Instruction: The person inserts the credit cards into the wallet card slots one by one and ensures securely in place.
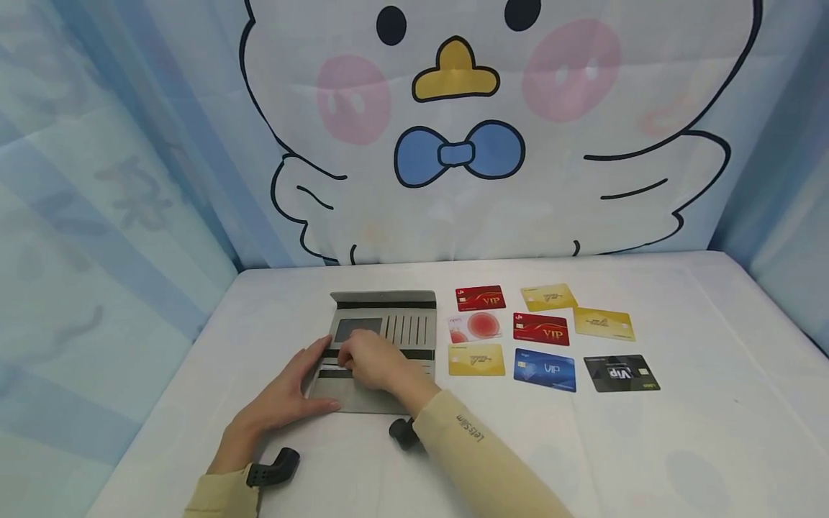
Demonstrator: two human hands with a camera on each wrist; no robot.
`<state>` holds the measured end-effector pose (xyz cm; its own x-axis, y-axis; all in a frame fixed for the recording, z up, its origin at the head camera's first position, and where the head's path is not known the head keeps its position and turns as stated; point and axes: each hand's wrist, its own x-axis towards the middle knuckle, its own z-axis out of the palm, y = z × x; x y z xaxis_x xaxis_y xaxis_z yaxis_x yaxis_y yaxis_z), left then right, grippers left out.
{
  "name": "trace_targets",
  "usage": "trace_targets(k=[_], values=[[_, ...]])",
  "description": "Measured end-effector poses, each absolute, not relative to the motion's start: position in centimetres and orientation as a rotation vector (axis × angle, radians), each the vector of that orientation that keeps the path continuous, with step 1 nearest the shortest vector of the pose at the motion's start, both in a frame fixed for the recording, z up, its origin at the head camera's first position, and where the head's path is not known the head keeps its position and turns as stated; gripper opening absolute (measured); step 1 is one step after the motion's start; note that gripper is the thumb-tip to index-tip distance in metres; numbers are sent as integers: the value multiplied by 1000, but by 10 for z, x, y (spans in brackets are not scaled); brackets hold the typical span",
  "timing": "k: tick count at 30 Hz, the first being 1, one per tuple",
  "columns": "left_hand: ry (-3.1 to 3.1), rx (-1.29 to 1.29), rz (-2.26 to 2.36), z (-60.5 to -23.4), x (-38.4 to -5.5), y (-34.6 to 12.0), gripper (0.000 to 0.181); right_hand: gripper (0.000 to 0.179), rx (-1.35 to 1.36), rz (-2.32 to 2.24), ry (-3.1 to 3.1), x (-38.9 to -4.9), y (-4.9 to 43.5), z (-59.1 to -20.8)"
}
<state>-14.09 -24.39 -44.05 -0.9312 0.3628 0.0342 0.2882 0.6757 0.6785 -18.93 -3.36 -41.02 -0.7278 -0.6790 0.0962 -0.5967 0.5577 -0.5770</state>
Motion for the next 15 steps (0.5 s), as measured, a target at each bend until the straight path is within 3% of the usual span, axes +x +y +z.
trace_targets(k=[15], values=[[2762,522,1127,-439,-140,-243,109,18,-1115,-915,2612,-189,-37,-418]])
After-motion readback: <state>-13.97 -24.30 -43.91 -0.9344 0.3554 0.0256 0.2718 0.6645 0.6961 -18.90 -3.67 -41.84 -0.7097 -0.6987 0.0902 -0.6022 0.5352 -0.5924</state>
